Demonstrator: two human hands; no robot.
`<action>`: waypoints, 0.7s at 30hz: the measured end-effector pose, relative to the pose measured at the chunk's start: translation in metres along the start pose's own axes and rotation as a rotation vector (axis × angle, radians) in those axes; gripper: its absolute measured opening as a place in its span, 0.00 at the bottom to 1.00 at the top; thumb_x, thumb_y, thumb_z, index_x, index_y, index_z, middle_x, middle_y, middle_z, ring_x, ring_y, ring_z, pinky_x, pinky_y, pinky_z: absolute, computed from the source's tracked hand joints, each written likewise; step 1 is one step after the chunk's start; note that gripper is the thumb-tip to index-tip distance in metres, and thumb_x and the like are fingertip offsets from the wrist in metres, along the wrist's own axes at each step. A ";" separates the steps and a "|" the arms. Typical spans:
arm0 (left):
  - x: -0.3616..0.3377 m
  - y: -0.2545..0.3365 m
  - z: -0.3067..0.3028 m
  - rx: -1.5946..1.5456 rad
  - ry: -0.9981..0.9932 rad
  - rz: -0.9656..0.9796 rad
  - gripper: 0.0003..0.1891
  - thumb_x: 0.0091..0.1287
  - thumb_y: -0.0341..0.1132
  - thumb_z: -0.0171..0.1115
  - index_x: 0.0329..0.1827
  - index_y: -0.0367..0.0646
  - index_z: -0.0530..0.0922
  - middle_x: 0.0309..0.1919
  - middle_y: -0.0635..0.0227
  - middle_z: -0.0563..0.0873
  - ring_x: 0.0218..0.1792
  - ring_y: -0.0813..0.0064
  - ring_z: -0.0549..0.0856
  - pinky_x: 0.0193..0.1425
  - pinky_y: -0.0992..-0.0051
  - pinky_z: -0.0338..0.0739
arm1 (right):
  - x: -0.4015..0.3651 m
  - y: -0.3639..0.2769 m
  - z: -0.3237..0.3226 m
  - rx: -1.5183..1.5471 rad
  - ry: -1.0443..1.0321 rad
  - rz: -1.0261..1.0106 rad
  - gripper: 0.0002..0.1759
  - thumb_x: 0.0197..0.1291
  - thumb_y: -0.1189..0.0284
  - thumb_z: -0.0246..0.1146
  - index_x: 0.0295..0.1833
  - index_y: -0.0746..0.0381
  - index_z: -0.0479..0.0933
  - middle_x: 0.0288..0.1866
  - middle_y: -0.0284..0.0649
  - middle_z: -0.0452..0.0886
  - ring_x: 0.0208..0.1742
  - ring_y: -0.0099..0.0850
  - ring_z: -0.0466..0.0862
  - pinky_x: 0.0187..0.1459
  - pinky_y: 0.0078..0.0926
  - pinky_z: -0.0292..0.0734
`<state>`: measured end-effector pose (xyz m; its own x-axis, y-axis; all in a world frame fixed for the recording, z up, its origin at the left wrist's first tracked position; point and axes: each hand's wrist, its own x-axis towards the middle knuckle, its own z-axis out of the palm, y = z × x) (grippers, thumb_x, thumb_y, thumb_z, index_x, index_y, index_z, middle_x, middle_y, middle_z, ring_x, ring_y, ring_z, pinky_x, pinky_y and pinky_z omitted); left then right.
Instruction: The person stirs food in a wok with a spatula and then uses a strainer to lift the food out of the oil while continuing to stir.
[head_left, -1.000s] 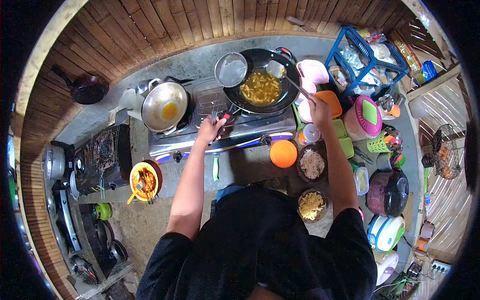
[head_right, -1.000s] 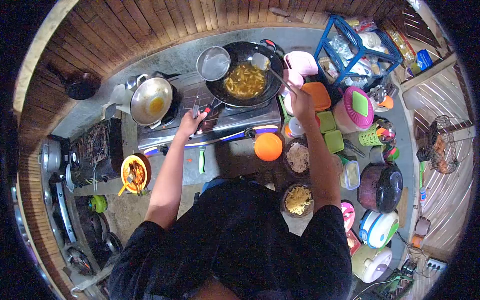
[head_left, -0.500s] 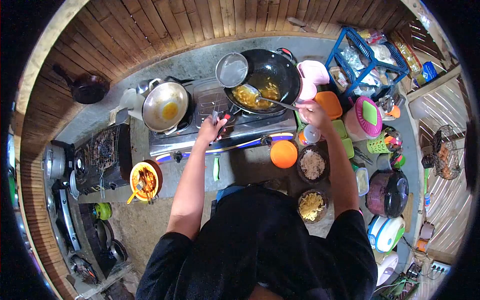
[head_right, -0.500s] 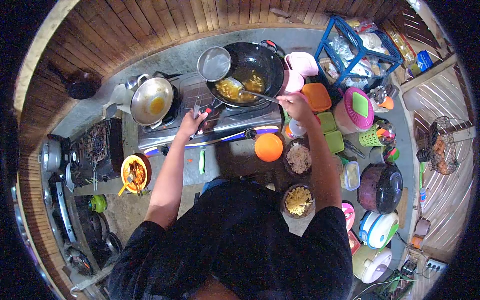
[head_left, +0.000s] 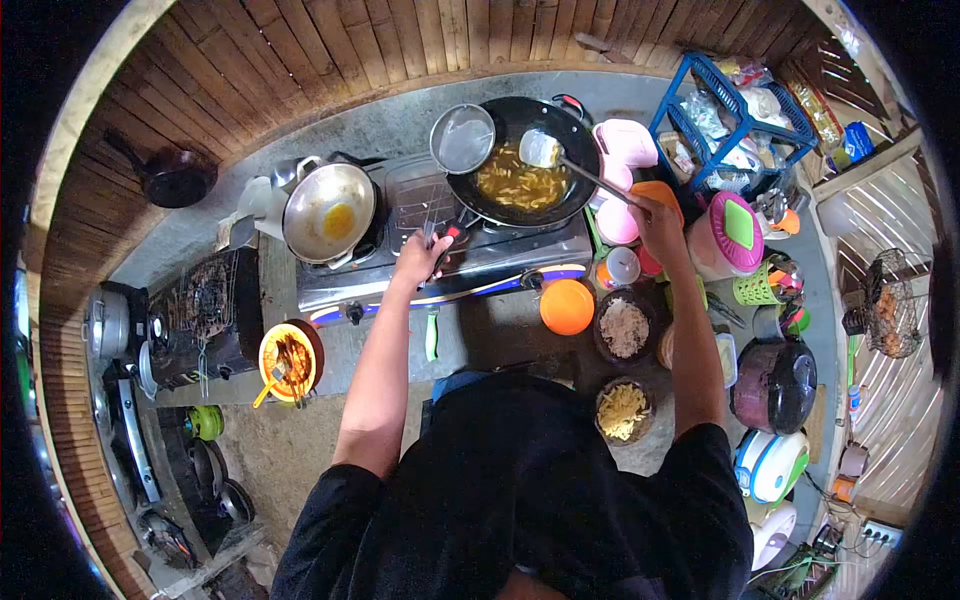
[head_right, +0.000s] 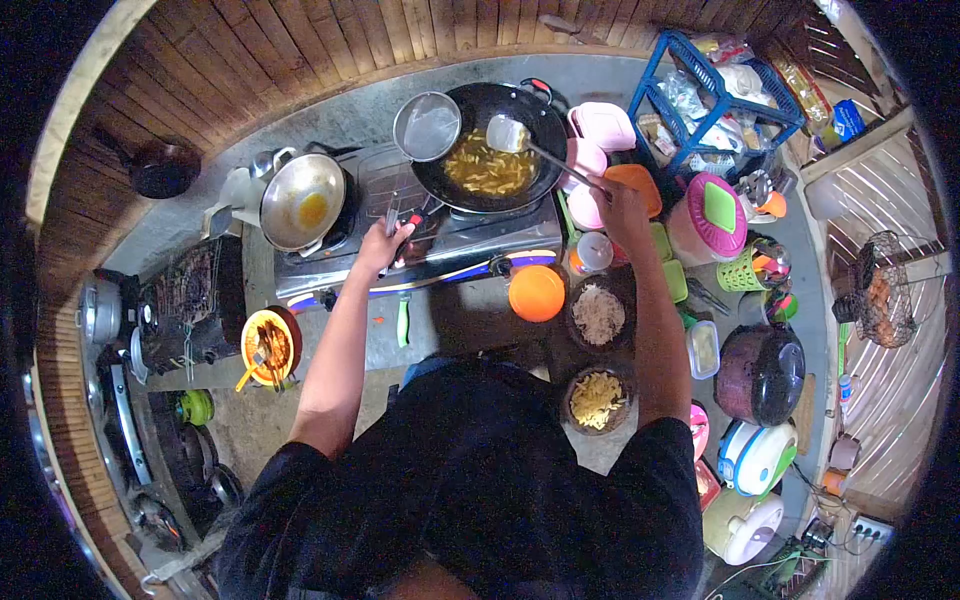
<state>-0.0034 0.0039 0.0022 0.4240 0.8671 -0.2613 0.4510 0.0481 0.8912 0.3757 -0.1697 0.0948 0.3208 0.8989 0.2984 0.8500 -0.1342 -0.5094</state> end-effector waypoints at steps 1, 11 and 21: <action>0.000 0.000 0.000 0.001 0.000 0.002 0.18 0.65 0.46 0.64 0.34 0.42 0.68 0.20 0.65 0.82 0.12 0.77 0.79 0.11 0.75 0.69 | 0.002 0.007 0.007 0.000 0.002 0.000 0.13 0.62 0.69 0.60 0.47 0.64 0.81 0.37 0.53 0.83 0.38 0.49 0.84 0.39 0.40 0.78; -0.001 0.002 -0.002 0.045 0.001 0.014 0.19 0.65 0.48 0.64 0.35 0.41 0.69 0.21 0.65 0.83 0.13 0.76 0.79 0.12 0.76 0.70 | 0.017 0.027 0.045 -0.094 0.074 -0.036 0.15 0.61 0.70 0.61 0.50 0.65 0.80 0.36 0.52 0.83 0.36 0.48 0.83 0.40 0.39 0.77; -0.003 0.004 -0.002 0.036 -0.015 0.005 0.19 0.64 0.48 0.65 0.35 0.42 0.69 0.20 0.65 0.82 0.13 0.77 0.80 0.11 0.76 0.69 | -0.002 0.020 0.027 0.266 -0.336 0.055 0.16 0.60 0.68 0.60 0.49 0.67 0.80 0.46 0.49 0.83 0.48 0.42 0.83 0.51 0.34 0.75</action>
<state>-0.0043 0.0027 0.0072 0.4377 0.8600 -0.2623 0.4764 0.0256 0.8788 0.3805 -0.1628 0.0624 0.1713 0.9852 0.0076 0.6837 -0.1133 -0.7209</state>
